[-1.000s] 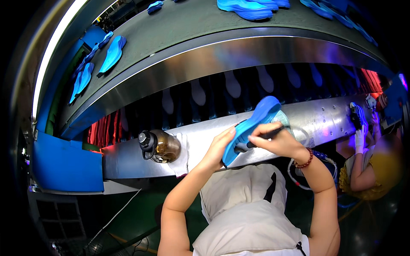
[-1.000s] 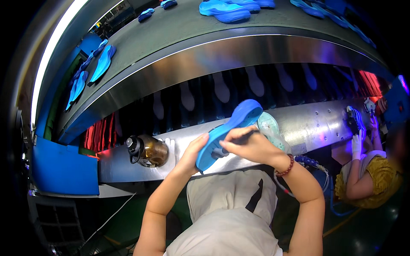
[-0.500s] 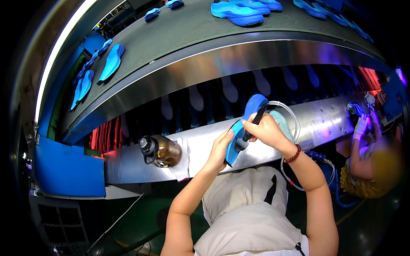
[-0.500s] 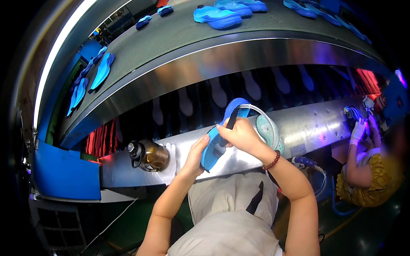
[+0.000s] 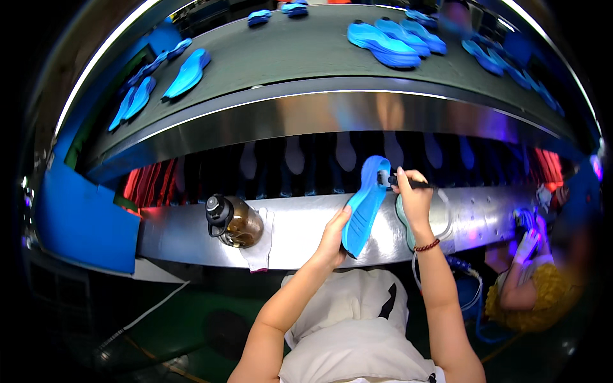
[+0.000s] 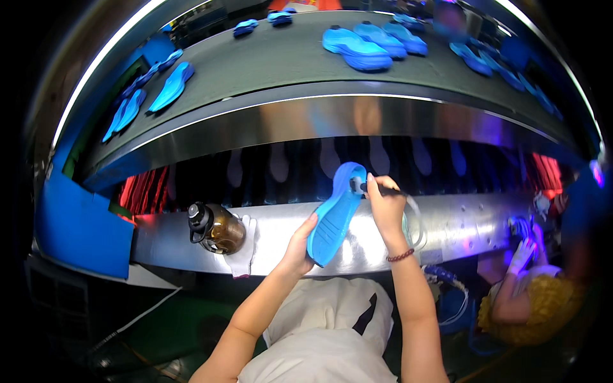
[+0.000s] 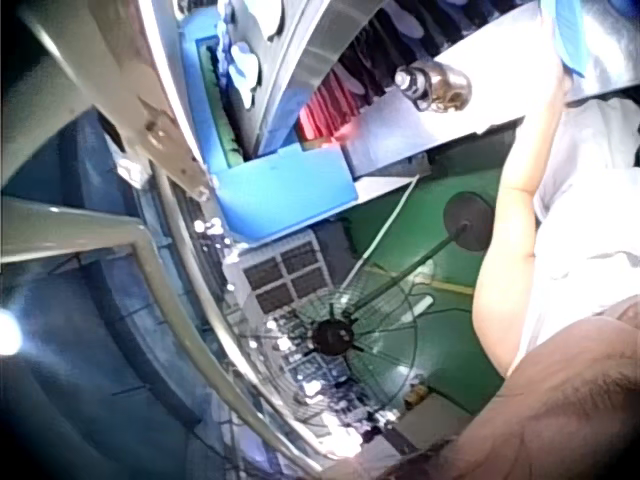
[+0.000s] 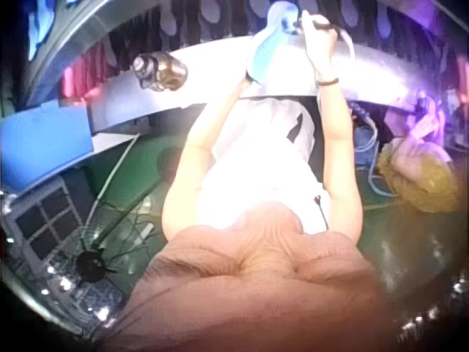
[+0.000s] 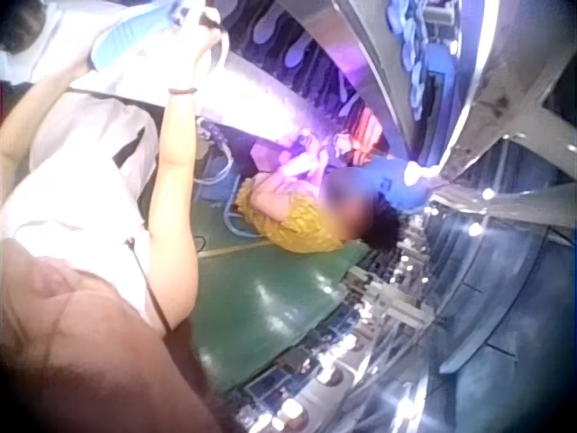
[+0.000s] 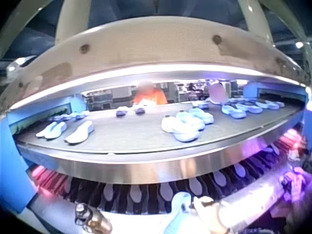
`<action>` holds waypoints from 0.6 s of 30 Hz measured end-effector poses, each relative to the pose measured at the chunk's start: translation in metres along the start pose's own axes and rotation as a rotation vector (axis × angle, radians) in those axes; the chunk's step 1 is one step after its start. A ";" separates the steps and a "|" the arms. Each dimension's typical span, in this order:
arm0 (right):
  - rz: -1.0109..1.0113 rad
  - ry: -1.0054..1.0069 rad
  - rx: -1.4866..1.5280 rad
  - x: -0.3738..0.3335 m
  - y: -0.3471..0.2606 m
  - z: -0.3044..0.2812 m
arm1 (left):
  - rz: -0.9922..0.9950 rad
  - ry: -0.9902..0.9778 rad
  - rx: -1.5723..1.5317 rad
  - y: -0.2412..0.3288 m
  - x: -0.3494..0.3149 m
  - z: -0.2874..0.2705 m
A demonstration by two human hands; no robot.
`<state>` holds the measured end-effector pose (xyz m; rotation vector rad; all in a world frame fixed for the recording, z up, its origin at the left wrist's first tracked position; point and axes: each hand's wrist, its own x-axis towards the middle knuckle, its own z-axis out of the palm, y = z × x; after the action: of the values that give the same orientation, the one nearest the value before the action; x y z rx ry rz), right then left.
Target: The person picks up blue shoe soles from a moving conveyor belt and applies a liquid primer to their underside using a handheld brush.
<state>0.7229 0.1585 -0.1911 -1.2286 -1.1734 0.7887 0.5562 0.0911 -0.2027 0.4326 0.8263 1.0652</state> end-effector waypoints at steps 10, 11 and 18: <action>0.418 -0.550 0.518 -0.055 -0.003 -0.015 | -0.034 0.027 -0.167 0.020 -0.017 -0.023; 0.402 -0.529 0.650 -0.051 -0.009 -0.020 | -0.023 -0.003 -0.190 0.025 -0.021 -0.030; 0.405 -0.067 0.976 -0.040 -0.030 -0.038 | 0.031 -0.168 -0.345 0.042 -0.029 -0.041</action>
<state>0.7444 0.1044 -0.1688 -0.6004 -0.4373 1.4821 0.4929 0.0805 -0.1897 0.2387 0.4756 1.1573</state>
